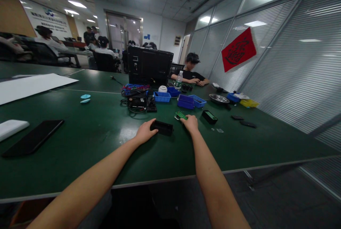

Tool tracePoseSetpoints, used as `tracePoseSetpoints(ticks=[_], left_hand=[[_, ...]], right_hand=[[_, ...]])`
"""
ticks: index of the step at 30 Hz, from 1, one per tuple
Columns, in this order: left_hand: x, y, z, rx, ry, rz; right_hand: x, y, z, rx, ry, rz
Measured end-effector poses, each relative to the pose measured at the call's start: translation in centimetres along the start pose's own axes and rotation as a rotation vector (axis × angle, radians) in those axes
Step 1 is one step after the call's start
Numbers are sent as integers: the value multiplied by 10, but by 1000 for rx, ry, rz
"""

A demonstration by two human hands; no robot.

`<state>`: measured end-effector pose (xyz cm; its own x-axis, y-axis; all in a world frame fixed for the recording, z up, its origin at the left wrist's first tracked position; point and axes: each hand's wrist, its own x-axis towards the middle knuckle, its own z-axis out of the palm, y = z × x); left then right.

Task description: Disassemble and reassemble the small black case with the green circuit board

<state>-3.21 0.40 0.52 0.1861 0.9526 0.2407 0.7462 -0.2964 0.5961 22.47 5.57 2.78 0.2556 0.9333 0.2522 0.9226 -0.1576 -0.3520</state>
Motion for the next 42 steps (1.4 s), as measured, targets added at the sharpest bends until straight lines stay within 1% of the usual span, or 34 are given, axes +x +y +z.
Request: tracePoseSetpoints(ticks=[3,5,7,8,9,11,12,13,15,17,19,24,28,34,42], left_hand=[[0,0,0,-2,0,2],[0,0,-1,-7,0,3],[0,0,-1,-14,2,7],[0,0,-1,-18,4,11],[0,0,-1,-23,5,12],[0,1,-1,-33,12,5],[0,1,-1,-38,18,-6],[0,1,-1,-43,26,-20],[1,2,-1,-51,40,-47],[2,2,-1,-52,47,-60],[2,2,-1,-44,49,-55],[2,2,-1,-20,60,-32],[2,2,-1,-22,56,-28],[2,3,-1,-39,50,-59],[3,3,0,-65,33,-90]], right_hand=[[2,1,1,57,22,7],[3,0,1,142,66,-2],[4,-3,1,310,95,-16],[4,-6,1,440,84,-24],[3,-9,0,592,49,-35],[-1,-15,-3,894,-68,-69],[-4,-19,-4,1009,-130,-93],[-7,-22,-6,1088,-185,-121],[-14,-29,-9,1154,-266,-176],[-20,-35,-10,1166,-313,-226],[-24,-40,-9,1156,-323,-268],[-27,-45,-1,1018,-248,-374],[-30,-48,-3,879,-244,-453],[-36,-53,-11,749,-247,-497],[-38,-55,-16,566,-255,-561]])
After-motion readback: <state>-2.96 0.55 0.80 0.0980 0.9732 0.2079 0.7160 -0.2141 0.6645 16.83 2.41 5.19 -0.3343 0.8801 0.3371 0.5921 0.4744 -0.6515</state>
